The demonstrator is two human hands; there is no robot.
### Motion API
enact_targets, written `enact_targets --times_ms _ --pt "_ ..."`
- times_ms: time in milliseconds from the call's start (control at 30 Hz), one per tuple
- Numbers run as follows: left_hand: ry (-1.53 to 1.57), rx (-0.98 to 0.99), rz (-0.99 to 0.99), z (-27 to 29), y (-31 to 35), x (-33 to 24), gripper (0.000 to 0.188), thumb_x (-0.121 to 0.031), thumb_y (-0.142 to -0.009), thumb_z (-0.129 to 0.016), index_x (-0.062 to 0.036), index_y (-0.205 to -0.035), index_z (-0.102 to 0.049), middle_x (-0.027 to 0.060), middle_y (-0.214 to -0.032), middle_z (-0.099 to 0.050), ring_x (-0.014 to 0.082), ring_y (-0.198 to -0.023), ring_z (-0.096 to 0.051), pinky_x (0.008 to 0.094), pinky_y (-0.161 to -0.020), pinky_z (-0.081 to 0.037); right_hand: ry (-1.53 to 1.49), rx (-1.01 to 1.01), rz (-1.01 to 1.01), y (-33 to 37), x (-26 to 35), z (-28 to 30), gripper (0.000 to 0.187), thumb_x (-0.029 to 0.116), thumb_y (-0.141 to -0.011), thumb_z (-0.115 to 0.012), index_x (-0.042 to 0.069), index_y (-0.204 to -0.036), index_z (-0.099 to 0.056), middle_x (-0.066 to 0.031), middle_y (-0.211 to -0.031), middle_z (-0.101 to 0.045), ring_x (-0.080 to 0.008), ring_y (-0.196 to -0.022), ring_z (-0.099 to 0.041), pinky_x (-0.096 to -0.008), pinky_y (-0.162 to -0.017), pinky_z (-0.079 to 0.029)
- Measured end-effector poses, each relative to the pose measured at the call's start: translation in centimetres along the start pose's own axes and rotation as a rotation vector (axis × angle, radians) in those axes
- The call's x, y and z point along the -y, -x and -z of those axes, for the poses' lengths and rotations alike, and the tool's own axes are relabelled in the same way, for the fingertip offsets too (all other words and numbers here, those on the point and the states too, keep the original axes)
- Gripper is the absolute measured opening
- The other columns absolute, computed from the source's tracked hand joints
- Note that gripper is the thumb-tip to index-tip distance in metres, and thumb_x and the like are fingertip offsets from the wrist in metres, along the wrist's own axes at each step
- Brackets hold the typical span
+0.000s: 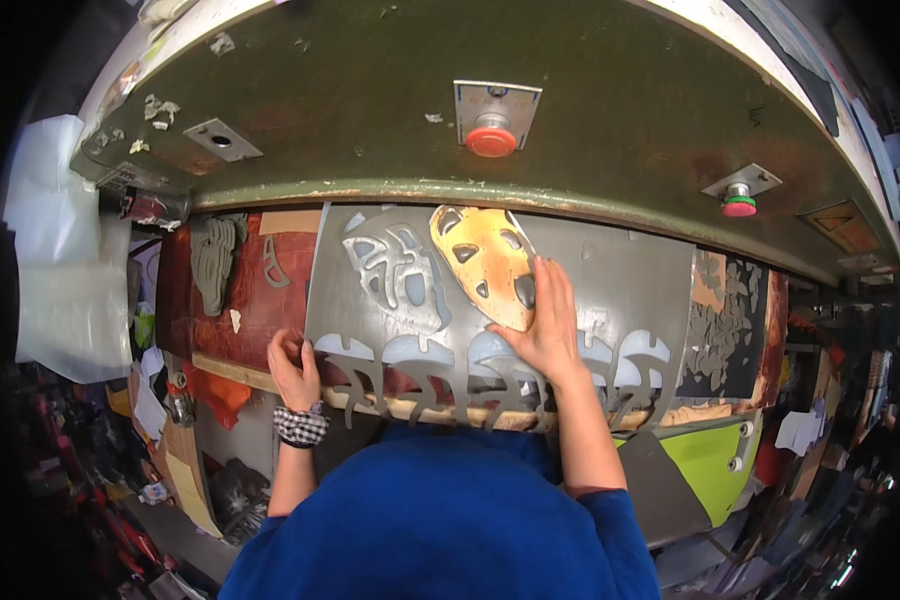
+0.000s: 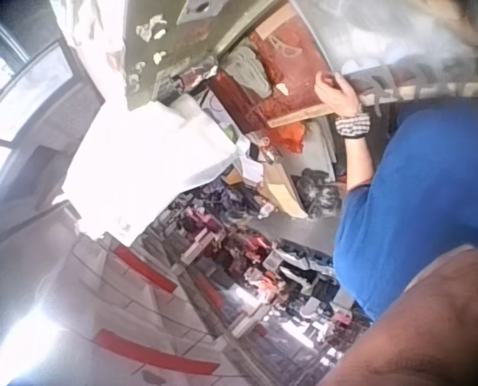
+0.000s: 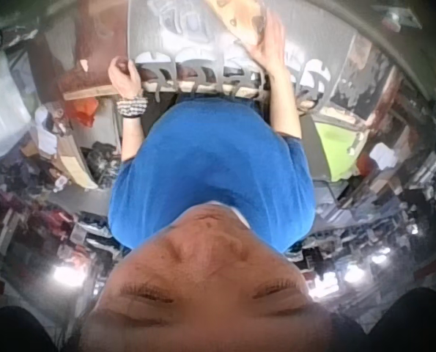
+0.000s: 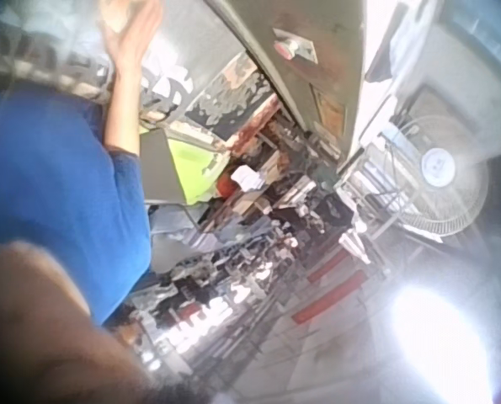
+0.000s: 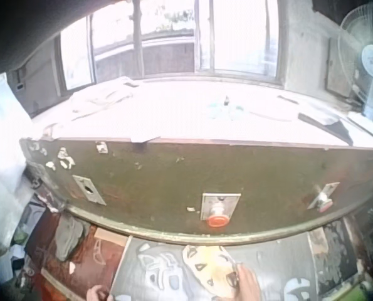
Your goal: The person operates a press machine to cut shapes from a sheet of material. They place the sheet under the press, activate it, remove cut pieces, and repeat the process with new sheets.
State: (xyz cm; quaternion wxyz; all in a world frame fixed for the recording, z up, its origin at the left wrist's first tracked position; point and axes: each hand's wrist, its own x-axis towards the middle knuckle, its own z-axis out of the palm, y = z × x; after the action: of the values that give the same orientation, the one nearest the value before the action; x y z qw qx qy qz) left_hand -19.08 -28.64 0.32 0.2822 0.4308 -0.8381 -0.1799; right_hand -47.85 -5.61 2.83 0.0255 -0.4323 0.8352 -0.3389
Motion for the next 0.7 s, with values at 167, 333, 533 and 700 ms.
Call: enact_targets --times_ms 167,333,533,700 --pt "0.203 0.063 0.214 -3.6 -0.8 1.1 0.015 -0.016 -0.093 -0.057 -0.0018 -0.096 -0.059 0.0118 -0.065 -0.055 0.0281 -0.058 -0.054 0.0369 -0.056 -0.044 -0.091 -0.265 -0.128 -3.6 -2.5 3.4 0.103 0.022 -0.065 -0.079 0.0 -0.146 -0.02 -0.0226 -0.149 -0.023 -0.0372 -0.138 -0.024 -0.0462 -0.111 -0.026" --pt "0.122 0.054 0.161 -6.4 -5.3 0.4 0.026 -0.025 -0.098 -0.049 -0.0016 -0.093 -0.059 0.0153 -0.073 -0.061 0.027 -0.065 -0.059 0.0354 -0.062 -0.046 0.286 -0.795 -0.281 -9.3 -6.9 12.3 0.084 0.043 -0.095 -0.047 -0.009 -0.145 -0.003 -0.0312 -0.15 -0.01 -0.0418 -0.14 -0.012 -0.0481 -0.114 -0.01" --pt "0.084 0.017 0.106 -8.8 -10.6 -0.9 0.022 -0.024 -0.096 -0.05 -0.0046 -0.091 -0.06 0.0195 -0.073 -0.061 0.0381 -0.067 -0.06 0.0437 -0.059 -0.046 0.239 -0.82 -0.251 -11.1 -8.7 10.8 0.101 0.045 -0.092 -0.052 -0.012 -0.141 0.015 -0.0351 -0.149 0.003 -0.0442 -0.141 0.0 -0.0496 -0.115 -0.004" --pt "0.042 0.084 0.161 -8.9 -12.1 -1.2 0.029 -0.025 -0.098 -0.047 -0.0047 -0.087 -0.063 0.0171 -0.076 -0.066 0.036 -0.071 -0.065 0.0418 -0.062 -0.049 0.227 -0.757 -0.25 -9.3 -8.6 11.0 0.093 0.036 -0.092 -0.056 -0.008 -0.145 0.006 -0.0306 -0.151 -0.008 -0.0412 -0.142 -0.01 -0.0465 -0.115 -0.009"
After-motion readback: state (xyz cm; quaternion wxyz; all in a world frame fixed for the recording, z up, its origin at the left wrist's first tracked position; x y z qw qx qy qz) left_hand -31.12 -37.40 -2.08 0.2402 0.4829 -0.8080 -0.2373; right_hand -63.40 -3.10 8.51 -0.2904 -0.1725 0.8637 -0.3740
